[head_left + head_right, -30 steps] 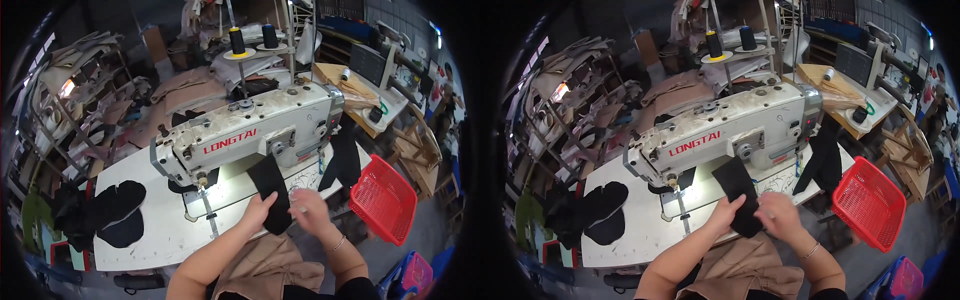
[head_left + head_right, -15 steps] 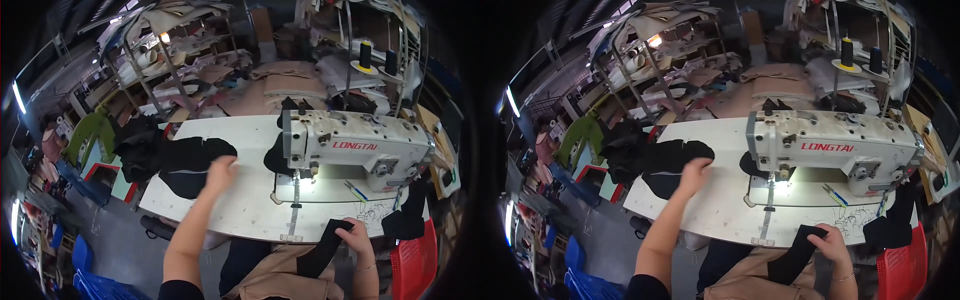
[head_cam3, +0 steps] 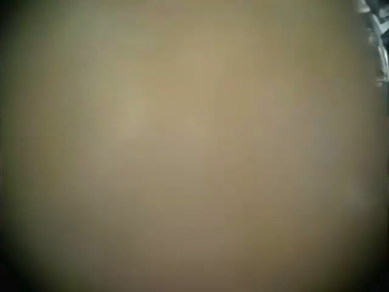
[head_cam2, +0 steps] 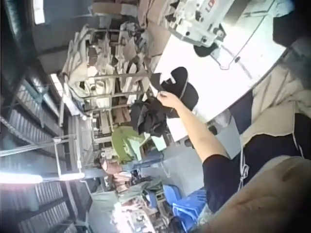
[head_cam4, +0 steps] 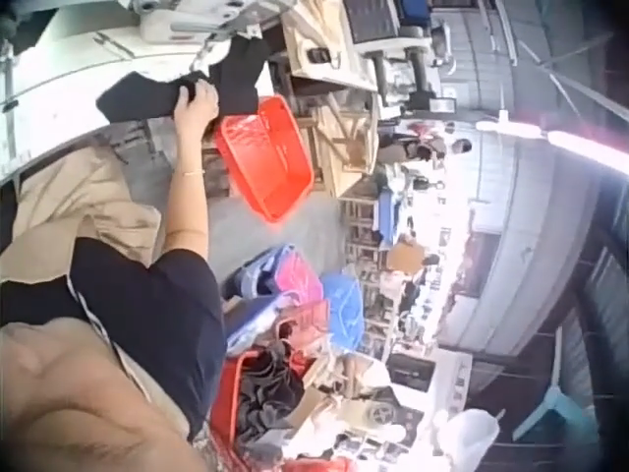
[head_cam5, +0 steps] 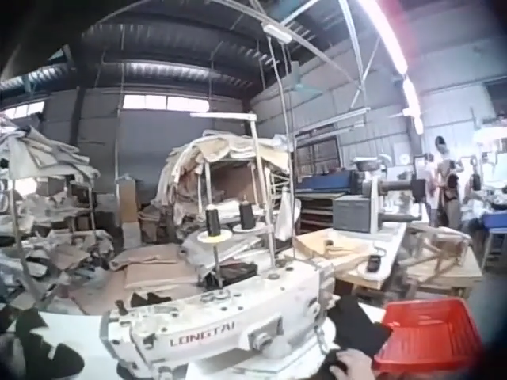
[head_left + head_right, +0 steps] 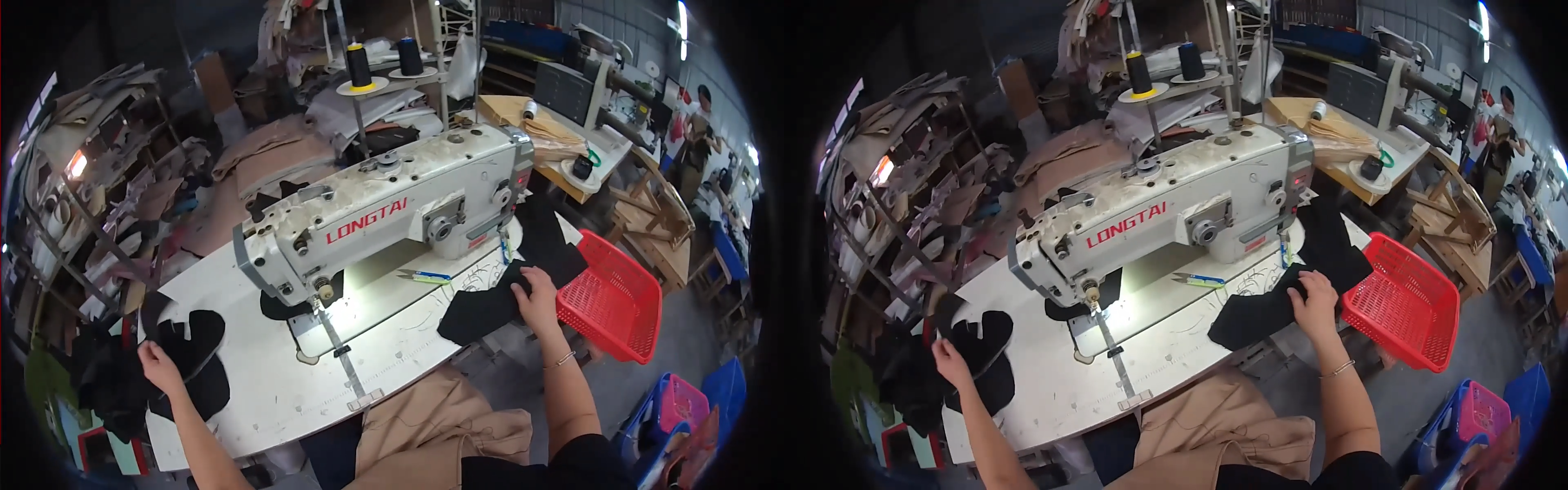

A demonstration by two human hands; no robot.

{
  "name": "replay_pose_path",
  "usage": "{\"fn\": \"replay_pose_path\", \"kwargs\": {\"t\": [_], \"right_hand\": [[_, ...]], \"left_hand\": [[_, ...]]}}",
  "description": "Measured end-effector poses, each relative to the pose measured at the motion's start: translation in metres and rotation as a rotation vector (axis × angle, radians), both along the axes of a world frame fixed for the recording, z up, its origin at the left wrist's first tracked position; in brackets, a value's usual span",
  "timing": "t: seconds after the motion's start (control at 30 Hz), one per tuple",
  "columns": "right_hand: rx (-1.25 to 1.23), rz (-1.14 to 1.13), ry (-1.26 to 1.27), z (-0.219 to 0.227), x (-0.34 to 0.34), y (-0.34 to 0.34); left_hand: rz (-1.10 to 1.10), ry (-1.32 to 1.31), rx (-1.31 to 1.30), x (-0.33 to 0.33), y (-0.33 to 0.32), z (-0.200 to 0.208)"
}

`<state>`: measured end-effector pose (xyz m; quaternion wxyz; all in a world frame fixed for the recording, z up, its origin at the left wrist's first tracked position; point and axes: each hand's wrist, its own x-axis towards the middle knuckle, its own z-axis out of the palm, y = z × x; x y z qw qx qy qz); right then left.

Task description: Stitch together black fabric shoe components using an industrial sewing machine.

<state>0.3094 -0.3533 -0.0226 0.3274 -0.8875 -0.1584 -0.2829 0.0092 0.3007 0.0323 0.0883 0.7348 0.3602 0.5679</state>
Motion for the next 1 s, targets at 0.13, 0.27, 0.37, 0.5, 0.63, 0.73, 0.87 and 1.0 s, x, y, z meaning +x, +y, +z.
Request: {"fn": "replay_pose_path", "kwargs": {"t": [0.13,0.27,0.37,0.5,0.63,0.73,0.87,1.0], "right_hand": [[0.263,-0.211,-0.075,0.0,0.008,-0.032],[0.37,-0.319,-0.207,0.018,0.021,-0.058],[1.03,-0.098,0.045,0.003,0.037,-0.07],[1.166,-0.024,0.2,-0.017,0.034,-0.083],[0.76,-0.173,0.125,0.023,0.016,-0.066],[0.805,0.226,0.196,0.068,0.032,-0.049],[0.566,0.321,0.383,0.093,0.133,-0.086],[-0.001,-0.058,0.211,0.088,0.188,-0.097]], "left_hand": [[-0.414,0.115,0.014,-0.005,-0.117,0.054],[-0.67,0.483,-0.026,-0.038,-0.21,0.04],[-0.855,0.581,-0.163,-0.053,-0.244,0.011],[-0.866,0.574,-0.148,-0.049,-0.259,-0.008],[-0.863,0.493,-0.228,-0.054,-0.267,-0.001],[-0.908,0.505,-0.248,-0.06,-0.27,0.006],[-1.13,0.626,-0.286,-0.06,-0.267,0.011],[-1.117,0.608,-0.333,-0.047,-0.25,0.032]]}}
